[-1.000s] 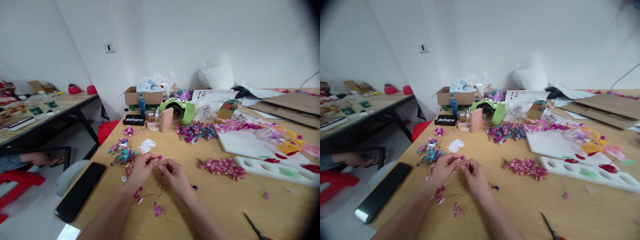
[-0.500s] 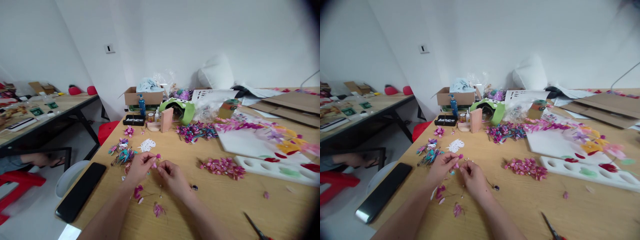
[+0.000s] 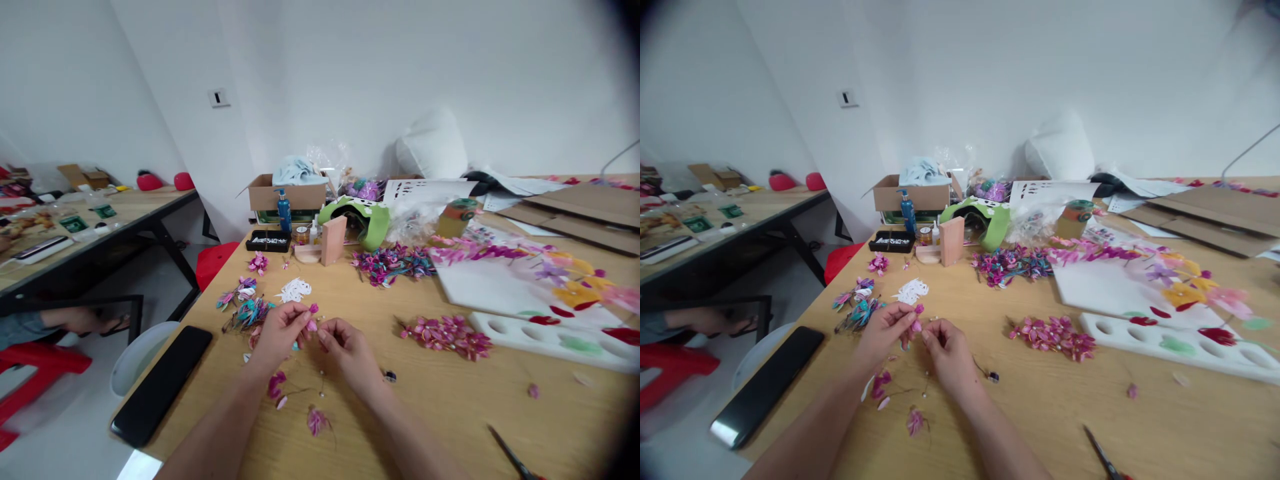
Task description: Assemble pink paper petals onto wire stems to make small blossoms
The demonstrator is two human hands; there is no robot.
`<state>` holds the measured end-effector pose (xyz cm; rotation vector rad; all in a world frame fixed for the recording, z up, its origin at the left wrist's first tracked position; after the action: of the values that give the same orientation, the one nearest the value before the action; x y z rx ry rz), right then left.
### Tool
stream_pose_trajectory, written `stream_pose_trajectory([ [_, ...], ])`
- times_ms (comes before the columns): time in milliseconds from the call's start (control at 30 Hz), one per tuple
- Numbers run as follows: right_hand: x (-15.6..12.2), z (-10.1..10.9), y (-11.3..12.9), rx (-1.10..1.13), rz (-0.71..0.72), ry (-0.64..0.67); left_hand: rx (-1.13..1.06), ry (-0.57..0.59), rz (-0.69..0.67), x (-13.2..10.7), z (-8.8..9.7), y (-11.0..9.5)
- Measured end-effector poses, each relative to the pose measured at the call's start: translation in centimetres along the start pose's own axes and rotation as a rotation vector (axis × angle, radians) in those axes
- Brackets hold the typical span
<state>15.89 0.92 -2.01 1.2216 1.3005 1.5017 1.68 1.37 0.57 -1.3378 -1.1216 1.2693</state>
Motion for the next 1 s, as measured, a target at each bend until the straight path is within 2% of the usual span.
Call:
stream_pose_trajectory([
  [200, 0.0, 0.0, 0.3, 0.018, 0.005, 0.015, 0.048, 0.033, -0.005, 0.1, 0.1, 0.4],
  [433, 0.0, 0.1, 0.6, 0.122, -0.02, 0.09, 0.087, 0.051, -0.007, -0.4, -0.3, -0.5],
  [667, 0.0, 0.1, 0.6, 0.088, -0.019, 0.111, 0.104, 0.08, 0.031, -0.6, -0.4, -0.4],
  [867, -0.1, 0.2, 0.8, 0.085, -0.038, 0.001, 0.048, -0.041, -0.029, -0.1, 0.3, -0.2],
  [1000, 0.0, 0.3, 0.6, 0.241, -0.073, -0.093, -0.031, -0.072, 0.002, 0.2, 0.8, 0.2],
])
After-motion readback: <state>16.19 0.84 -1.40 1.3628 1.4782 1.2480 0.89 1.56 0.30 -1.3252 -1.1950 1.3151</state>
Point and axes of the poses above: each hand's wrist, its own x-axis towards the middle knuckle, its own z-axis out of the back of the hand, y = z × x, the point moved 1 cm from there along x, towards the middle knuckle, and after that the axes turned 8 degrees about z, right-handed, at the moved point
